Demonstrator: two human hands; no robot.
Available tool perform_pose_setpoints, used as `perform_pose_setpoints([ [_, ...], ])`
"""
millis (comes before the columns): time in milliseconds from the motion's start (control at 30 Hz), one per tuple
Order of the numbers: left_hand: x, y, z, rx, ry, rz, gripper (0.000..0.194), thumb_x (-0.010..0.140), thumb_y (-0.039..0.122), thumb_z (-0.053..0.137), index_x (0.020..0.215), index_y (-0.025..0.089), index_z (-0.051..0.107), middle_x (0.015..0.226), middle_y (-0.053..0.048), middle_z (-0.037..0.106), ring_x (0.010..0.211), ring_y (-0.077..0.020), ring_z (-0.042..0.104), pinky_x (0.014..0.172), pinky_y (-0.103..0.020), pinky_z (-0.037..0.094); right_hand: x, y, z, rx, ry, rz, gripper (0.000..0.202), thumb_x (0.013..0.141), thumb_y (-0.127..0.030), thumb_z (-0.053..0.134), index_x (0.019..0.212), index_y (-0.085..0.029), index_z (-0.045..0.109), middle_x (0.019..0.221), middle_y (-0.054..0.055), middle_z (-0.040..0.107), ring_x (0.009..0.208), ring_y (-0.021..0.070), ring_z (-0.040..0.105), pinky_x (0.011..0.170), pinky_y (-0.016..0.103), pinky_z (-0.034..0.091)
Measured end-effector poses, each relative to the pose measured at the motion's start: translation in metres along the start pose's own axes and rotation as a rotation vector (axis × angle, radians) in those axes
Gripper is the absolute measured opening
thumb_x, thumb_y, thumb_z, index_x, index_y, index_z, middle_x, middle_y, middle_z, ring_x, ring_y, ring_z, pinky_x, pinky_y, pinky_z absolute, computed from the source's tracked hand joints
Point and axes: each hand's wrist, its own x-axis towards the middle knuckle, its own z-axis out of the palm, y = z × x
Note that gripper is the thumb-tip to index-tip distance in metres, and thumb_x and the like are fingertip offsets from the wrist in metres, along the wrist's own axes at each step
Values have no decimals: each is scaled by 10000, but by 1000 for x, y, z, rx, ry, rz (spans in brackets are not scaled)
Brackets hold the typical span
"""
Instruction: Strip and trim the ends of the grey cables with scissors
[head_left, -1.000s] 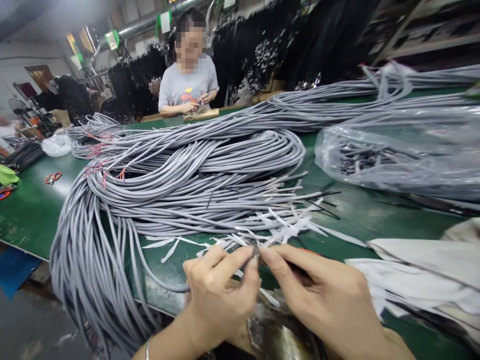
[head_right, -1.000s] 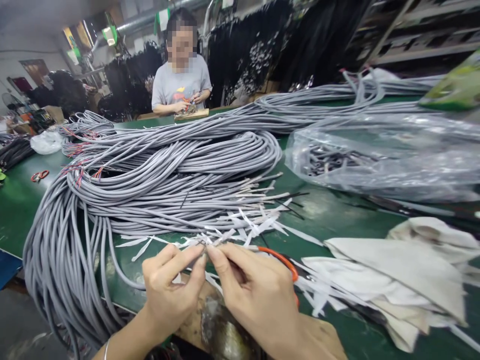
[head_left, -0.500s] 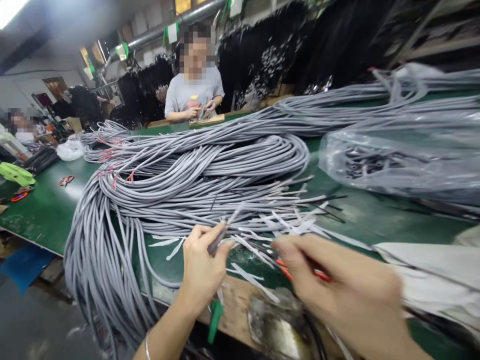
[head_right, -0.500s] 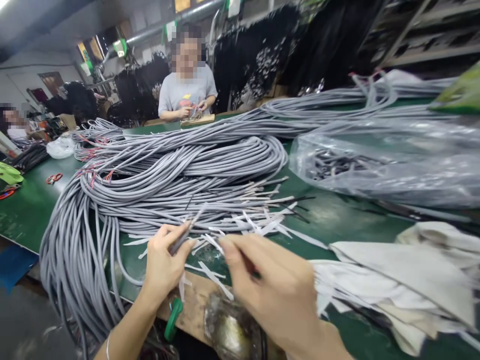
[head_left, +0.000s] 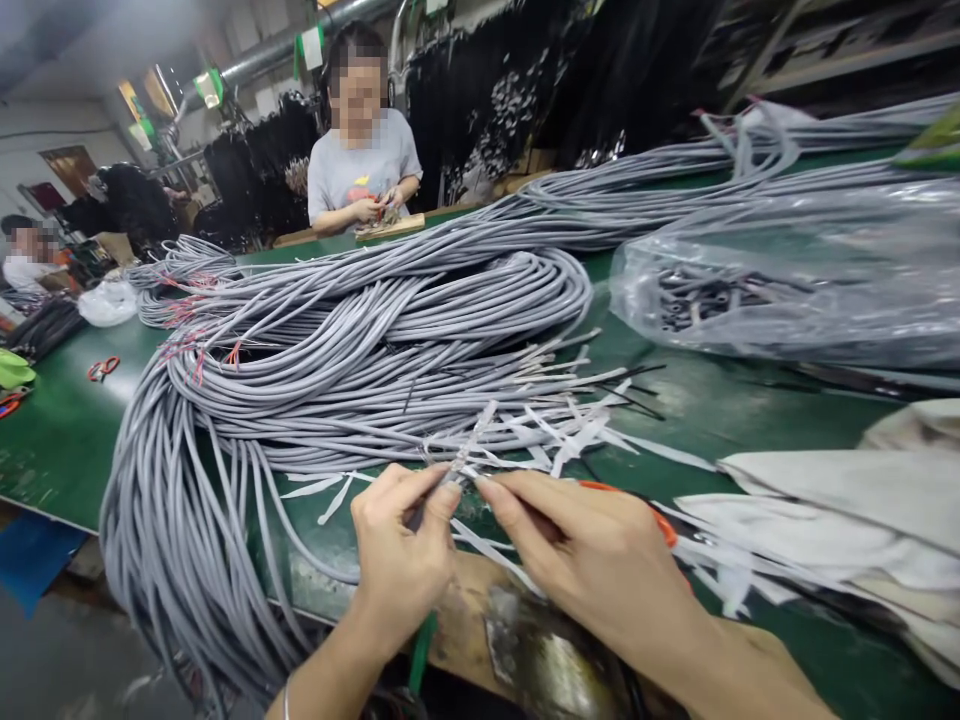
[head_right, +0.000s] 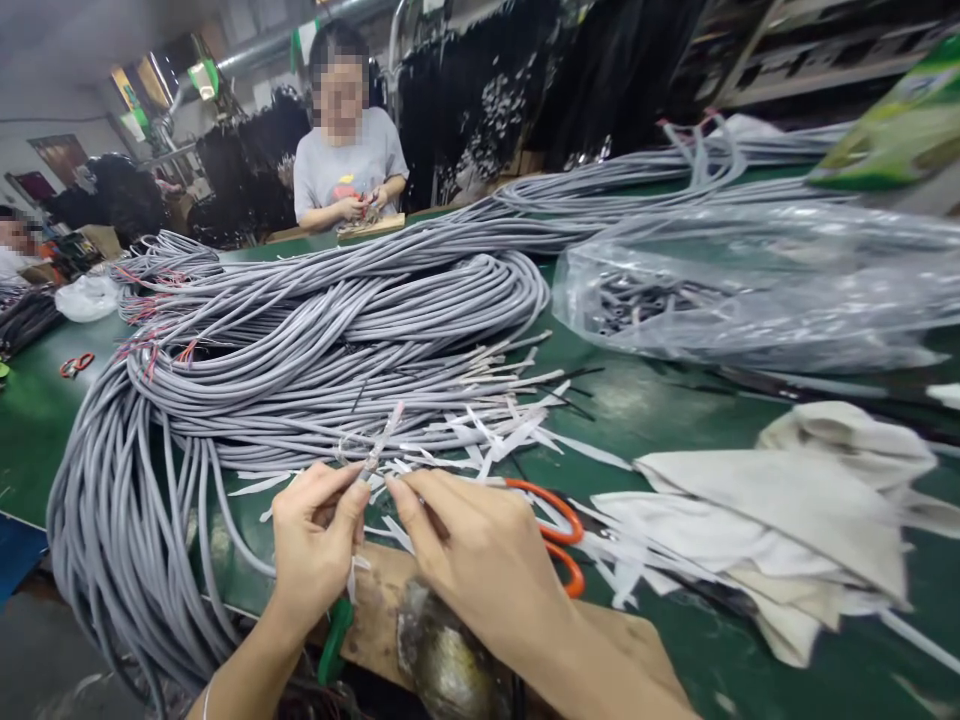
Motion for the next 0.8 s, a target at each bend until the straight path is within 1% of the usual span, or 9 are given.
perform_pose_setpoints([
  [133, -1, 4, 0, 59, 35, 70, 185, 797, 184, 594, 867, 121, 753, 635, -50, 633, 543, -123, 539, 481, -217, 423, -1, -1, -2, -6, 0, -2, 412, 961, -252, 380, 597, -179, 559, 498, 2, 612, 391, 92, 544, 437, 221, 371],
  [267, -2, 5, 1, 44, 82, 65, 178, 776, 171, 602, 851, 121, 756, 615, -47, 629, 526, -122, 531, 472, -216, 423, -4, -2, -4, -7, 3, -13, 406, 959, -258, 392, 592, -184, 548, 507, 9, 624, 393, 96, 547, 433, 229, 364],
  [367, -2, 4, 1, 40, 83, 67, 175, 779, 173, 602, 843, 118, 756, 617, -51, 633, 529, -124, 533, 469, -216, 424, -4, -2, -3, 2, 6, -19, 399, 956, -254, 399, 590, -188, 543, 510, 12, 628, 393, 99, 547, 424, 235, 355],
  [567, 0, 3, 1, 85, 97, 130, 157, 767, 149, 617, 831, 100, 752, 599, -46, 632, 519, -114, 530, 479, -210, 427, -5, -1, 0, 3, -18, -4, 410, 957, -262, 391, 583, -187, 540, 484, 4, 601, 384, 101, 537, 408, 235, 346],
  [667, -1, 5, 3, 119, 75, 168, 152, 767, 130, 609, 811, 99, 750, 597, -43, 630, 508, -107, 526, 474, -203, 425, -5, -5, -1, 59, -42, 50, 416, 958, -261, 388, 575, -184, 531, 440, -22, 550, 338, 73, 468, 384, 209, 340],
  [733, -3, 7, 4, 135, 39, 186, 162, 773, 117, 590, 796, 100, 750, 591, -41, 620, 502, -105, 523, 471, -200, 421, -3, -6, -1, 85, -28, 61, 398, 956, -240, 394, 589, -181, 534, 436, -31, 536, 324, 62, 434, 377, 198, 339],
  [800, -5, 9, 5, 138, 9, 176, 186, 775, 100, 566, 790, 106, 752, 587, -40, 610, 508, -107, 526, 479, -198, 423, -1, -6, -1, 67, 18, 21, 345, 949, -211, 409, 638, -178, 555, 472, -24, 565, 350, 69, 469, 403, 204, 364],
])
